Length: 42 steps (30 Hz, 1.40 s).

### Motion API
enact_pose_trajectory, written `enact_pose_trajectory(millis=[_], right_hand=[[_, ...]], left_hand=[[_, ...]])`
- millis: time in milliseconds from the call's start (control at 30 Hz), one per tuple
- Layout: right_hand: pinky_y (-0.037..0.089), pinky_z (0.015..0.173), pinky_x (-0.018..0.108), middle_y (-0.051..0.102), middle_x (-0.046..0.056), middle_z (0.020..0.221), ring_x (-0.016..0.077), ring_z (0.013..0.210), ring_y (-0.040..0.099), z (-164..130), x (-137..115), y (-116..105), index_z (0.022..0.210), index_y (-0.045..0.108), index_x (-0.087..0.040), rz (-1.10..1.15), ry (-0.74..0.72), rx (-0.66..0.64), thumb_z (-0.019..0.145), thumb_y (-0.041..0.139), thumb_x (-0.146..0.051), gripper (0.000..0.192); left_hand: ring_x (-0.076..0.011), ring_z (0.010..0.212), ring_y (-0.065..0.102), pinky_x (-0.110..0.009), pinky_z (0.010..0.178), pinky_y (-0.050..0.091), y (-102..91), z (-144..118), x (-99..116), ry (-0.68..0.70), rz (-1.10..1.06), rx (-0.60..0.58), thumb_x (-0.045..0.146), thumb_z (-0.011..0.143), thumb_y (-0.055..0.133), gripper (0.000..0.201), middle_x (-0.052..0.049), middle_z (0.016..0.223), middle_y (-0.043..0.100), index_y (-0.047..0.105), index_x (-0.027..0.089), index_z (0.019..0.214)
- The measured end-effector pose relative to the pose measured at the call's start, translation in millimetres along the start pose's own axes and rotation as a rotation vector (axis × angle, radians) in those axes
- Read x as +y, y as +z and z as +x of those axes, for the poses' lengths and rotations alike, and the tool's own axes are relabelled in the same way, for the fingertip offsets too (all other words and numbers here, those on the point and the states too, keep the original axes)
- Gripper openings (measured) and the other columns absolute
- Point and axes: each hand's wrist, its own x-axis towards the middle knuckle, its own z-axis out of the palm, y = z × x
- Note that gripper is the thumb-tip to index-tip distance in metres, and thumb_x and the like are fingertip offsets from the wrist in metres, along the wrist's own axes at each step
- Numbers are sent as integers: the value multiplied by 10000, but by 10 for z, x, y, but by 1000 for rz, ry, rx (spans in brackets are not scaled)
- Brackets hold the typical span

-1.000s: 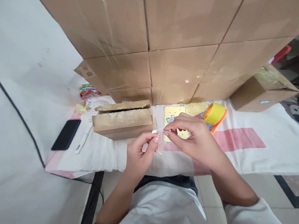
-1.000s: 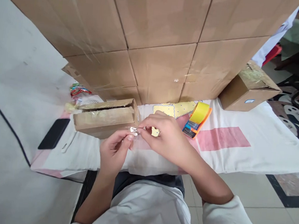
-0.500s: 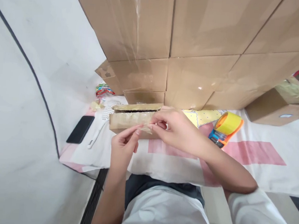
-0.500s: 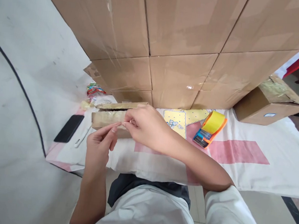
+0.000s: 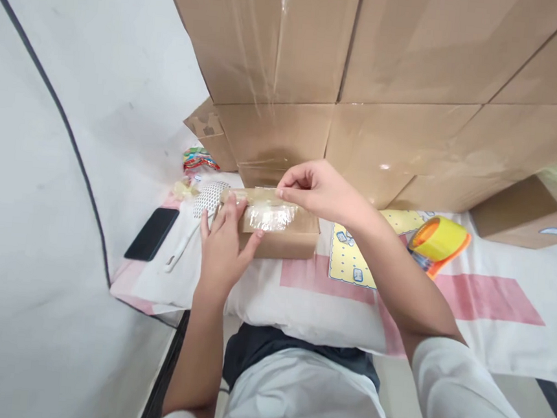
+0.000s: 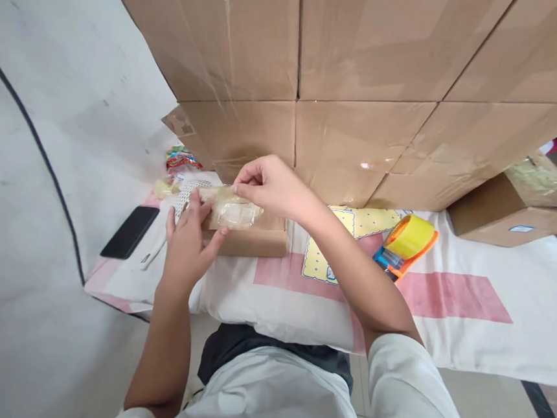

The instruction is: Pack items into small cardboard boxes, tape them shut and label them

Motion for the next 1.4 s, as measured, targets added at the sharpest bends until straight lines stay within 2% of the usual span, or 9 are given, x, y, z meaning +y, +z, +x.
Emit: enact_pose_trajectory(millis=[167, 367, 633, 800, 933, 1033, 1133, 1233, 1400], right_hand=[[328, 555, 253, 529, -34, 638, 89, 590, 416, 109, 109, 119, 785, 708, -157, 93, 88, -207, 845, 679, -284, 143], [352, 581, 263, 634, -6, 654, 115, 634, 535, 293, 360, 317, 690, 693, -169, -443, 211, 38, 784, 653, -180, 102], [338, 585, 267, 657, -9, 694, 122, 661, 554, 275, 257, 316, 760, 701, -186, -559, 193, 30, 790, 683, -221, 49], [329, 573, 258, 598, -29, 646, 103, 606, 505, 231, 210, 287, 745, 664, -175, -438, 179, 4, 790, 709, -254, 102], [319, 534, 247, 543, -48, 591, 92, 566, 466, 208, 191, 272, 736, 665, -168, -264, 129, -27, 789, 722, -246, 110], [303, 514, 246, 529, -48, 577, 88, 559, 444, 181, 144, 278, 715, 666, -159, -175, 133, -68, 794, 720, -223, 116], [303, 517, 246, 519, -50, 569, 81, 551, 428, 152, 101, 286, 701, 667, -153, -132, 116, -62, 799, 724, -221, 133], [295, 523, 253, 509, -49, 568, 78, 546, 407, 146, 95, 275, 702, 674, -151, -168, 90, 7, 810, 723, -241, 149], [311, 555, 270, 524, -31, 583, 94, 566, 429, 189, 121, 199, 707, 661, -154, -249, 108, 157, 841, 678, -253, 168]], left_hand=[[-268, 1520, 414, -558, 1307, 50, 73, -23, -53, -52, -80, 12, 358, 1048, 402, 705, -124, 1467, 623, 96, 204, 1664], [-237, 1508, 432, -549, 1303, 56, 89, -31, -25, -78, -101, 25, 229, 1043, 355, 707, -86, 1443, 650, 23, 216, 1667], [-234, 1493, 455, -559, 1302, 53, 103, -30, -12, -102, -150, 48, 236, 1031, 385, 684, -89, 1449, 644, 113, 223, 1659], [-250, 1485, 467, -589, 1292, -21, 88, -72, 9, -115, -263, 100, 314, 1031, 435, 611, -99, 1457, 636, 266, 248, 1615], [-285, 1467, 488, -621, 1276, -53, 47, -98, 96, -93, -349, 172, 422, 1004, 529, 347, -79, 1428, 660, 629, 281, 1305], [-285, 1371, 584, -622, 1278, 25, 39, -79, 189, -123, -378, 251, 421, 953, 631, 183, -49, 1254, 754, 711, 257, 941], [-226, 1038, 737, -566, 1253, 235, 46, -61, 278, -206, -454, 330, 411, 939, 649, 213, -17, 957, 795, 693, 237, 824], [-192, 800, 739, -420, 978, 534, 41, -74, 363, -377, -640, 246, 431, 926, 663, 219, -6, 787, 753, 705, 235, 1017], [-195, 765, 734, -326, 770, 560, -8, -83, 434, -505, -652, 162, 421, 920, 662, 453, 12, 717, 702, 579, 238, 1325]])
